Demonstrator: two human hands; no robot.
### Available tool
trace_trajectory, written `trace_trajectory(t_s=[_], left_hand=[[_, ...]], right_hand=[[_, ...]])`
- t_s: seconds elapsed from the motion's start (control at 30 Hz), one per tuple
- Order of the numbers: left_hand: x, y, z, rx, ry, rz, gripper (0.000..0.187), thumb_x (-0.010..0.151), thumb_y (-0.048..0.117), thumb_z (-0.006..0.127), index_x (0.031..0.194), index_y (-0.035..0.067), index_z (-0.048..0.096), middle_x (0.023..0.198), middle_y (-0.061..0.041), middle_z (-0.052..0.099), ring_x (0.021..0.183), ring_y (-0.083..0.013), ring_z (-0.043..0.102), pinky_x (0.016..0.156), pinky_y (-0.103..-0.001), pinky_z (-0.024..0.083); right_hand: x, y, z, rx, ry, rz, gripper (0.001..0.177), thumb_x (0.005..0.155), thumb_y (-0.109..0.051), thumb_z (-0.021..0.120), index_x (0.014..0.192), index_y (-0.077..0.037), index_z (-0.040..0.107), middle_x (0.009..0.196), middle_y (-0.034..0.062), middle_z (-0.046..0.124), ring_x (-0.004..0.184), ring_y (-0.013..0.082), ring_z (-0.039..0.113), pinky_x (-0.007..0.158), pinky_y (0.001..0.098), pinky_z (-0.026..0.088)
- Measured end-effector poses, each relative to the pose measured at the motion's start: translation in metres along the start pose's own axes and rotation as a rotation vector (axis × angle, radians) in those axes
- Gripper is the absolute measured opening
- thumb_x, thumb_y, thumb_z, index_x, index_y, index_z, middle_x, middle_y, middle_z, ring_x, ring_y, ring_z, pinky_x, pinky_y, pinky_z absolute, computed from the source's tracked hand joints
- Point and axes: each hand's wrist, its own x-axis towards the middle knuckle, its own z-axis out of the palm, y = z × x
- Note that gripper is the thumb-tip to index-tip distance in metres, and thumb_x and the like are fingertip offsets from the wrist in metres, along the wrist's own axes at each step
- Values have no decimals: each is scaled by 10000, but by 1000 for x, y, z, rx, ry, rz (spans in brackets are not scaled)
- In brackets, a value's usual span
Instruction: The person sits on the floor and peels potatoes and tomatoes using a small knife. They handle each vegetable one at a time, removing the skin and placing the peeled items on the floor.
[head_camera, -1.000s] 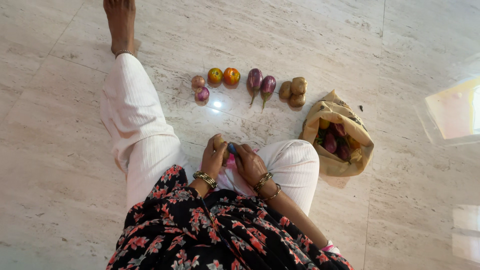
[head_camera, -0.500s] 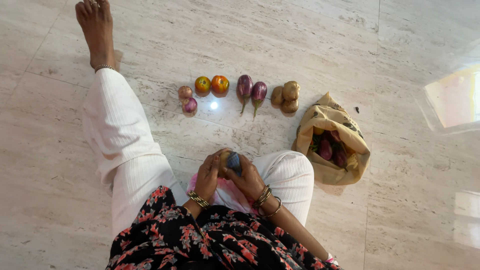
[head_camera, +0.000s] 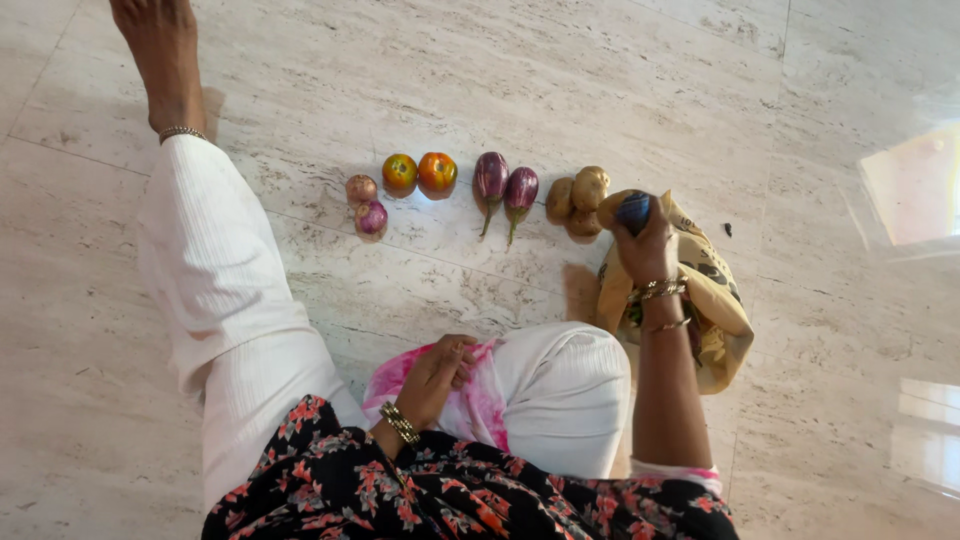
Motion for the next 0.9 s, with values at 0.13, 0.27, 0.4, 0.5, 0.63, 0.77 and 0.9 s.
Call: trace_trajectory(t_s=[0.13, 0.27, 0.4, 0.5, 0.63, 0.77, 0.9], left_hand=[[2, 0, 4, 85, -35, -107, 348, 1052, 333, 495, 1239, 85, 651, 962, -47, 726, 850, -101, 659, 784, -267, 573], [8, 12, 8, 132, -47, -15, 331, 1040, 300, 525, 1237, 62, 643, 1007, -34, 752, 944, -77, 708, 820, -260, 570], [13, 25, 8, 240, -49, -161, 327, 1018, 286, 549, 1246, 76, 653, 899, -58, 739, 766, -117, 638, 699, -281, 512], [17, 26, 10, 116, -61, -111, 290, 1005, 231, 611, 1223, 46, 657, 904, -73, 698, 808, -107, 643, 738, -270, 546], [19, 26, 14, 97, -54, -153, 271, 977, 208, 646, 1202, 56, 658, 908, -44, 716, 811, -108, 674, 731, -268, 560], [20, 32, 14, 139, -52, -211, 273, 972, 222, 647, 1198, 70, 660, 894, -42, 712, 792, -120, 678, 718, -273, 558], [21, 33, 15, 134, -47, -189, 276, 972, 229, 651, 1192, 64, 662, 889, -49, 710, 790, -128, 674, 721, -276, 559]], right_hand=[[66, 52, 9, -241, -135, -69, 492, 821, -220, 816, 1250, -55, 640, 1101, 240, 721, 1006, 410, 703, 830, 491, 576], [106, 78, 26, -306, -322, -13, 467, 833, -261, 807, 1246, -110, 651, 1118, 213, 730, 1035, 393, 704, 864, 485, 573], [129, 93, 36, -461, -441, -8, 492, 822, -241, 808, 1281, -158, 651, 1119, 193, 741, 1042, 385, 705, 872, 489, 572], [140, 93, 36, -488, -624, 28, 485, 795, -253, 818, 1255, -219, 668, 1137, 121, 756, 1050, 336, 716, 900, 469, 569], [139, 89, 35, -387, -670, 18, 449, 818, -327, 847, 1221, -205, 692, 1126, 108, 776, 1046, 303, 732, 920, 442, 576], [144, 95, 34, -262, -636, 12, 572, 764, -216, 858, 1304, -229, 669, 1165, 90, 754, 1073, 269, 715, 938, 411, 572], [146, 110, 37, -158, -603, 60, 645, 783, -118, 822, 1388, -228, 625, 1180, 79, 745, 1091, 246, 710, 949, 393, 574]])
